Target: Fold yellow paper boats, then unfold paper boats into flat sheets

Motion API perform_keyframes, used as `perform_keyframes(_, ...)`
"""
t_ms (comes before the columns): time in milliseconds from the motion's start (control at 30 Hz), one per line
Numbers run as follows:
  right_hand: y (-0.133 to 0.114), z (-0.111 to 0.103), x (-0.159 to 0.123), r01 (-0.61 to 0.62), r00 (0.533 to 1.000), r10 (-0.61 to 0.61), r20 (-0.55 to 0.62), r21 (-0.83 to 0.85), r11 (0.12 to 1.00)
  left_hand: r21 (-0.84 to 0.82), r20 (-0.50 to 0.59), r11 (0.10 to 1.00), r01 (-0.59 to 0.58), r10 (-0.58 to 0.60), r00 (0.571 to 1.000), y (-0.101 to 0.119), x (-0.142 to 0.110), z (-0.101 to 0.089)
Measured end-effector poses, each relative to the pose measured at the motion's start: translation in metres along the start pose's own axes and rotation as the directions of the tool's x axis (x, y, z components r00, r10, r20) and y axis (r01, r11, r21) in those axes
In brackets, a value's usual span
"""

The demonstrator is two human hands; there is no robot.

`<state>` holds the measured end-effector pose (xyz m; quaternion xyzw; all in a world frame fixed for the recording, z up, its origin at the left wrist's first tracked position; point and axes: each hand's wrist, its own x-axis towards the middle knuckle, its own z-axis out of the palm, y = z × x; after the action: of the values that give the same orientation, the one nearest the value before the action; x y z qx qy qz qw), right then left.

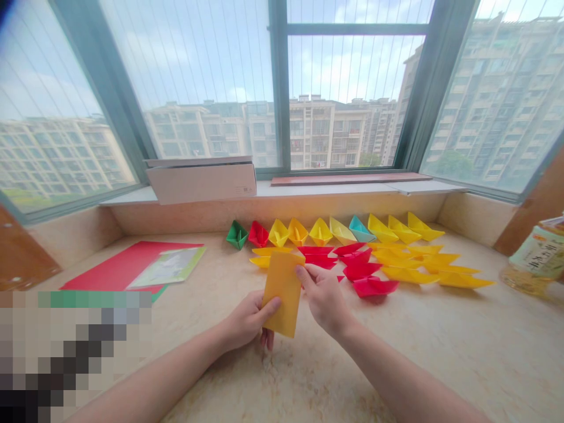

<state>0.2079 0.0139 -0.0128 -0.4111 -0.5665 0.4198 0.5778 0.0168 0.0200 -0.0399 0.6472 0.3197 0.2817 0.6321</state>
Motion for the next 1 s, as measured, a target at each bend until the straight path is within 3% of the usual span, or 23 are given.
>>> perform_keyframes(133, -0.005, 0.000, 0.000, 0.031, 0.995, -0.030, -0.093, 0.009, 0.999, 0.028, 0.055, 0.999, 0.041, -0.042, 0.998, 0.001, 0.000, -0.001)
perform_keyframes(333, -0.003, -0.001, 0.001, -0.061, 0.996, 0.058, 0.063, 0.041, 0.997, 0.029, 0.023, 0.998, 0.056, -0.056, 0.998, -0.001, 0.002, 0.000)
perform_keyframes(533, 0.000, 0.001, 0.000, -0.055, 0.998, 0.054, 0.012, 0.050, 0.997, 0.023, 0.049, 0.998, 0.051, -0.052, 0.997, 0.001, 0.000, 0.000)
perform_keyframes(767, 0.000, 0.003, -0.001, -0.110, 0.971, 0.117, 0.209, -0.045, 0.993, -0.036, -0.049, 0.999, 0.007, -0.009, 0.999, 0.003, 0.003, -0.001)
perform_keyframes(1000, 0.004, 0.000, 0.000, -0.066, 0.993, 0.078, 0.090, -0.132, 0.989, -0.013, -0.040, 1.000, 0.012, -0.012, 0.999, 0.002, 0.003, -0.001)
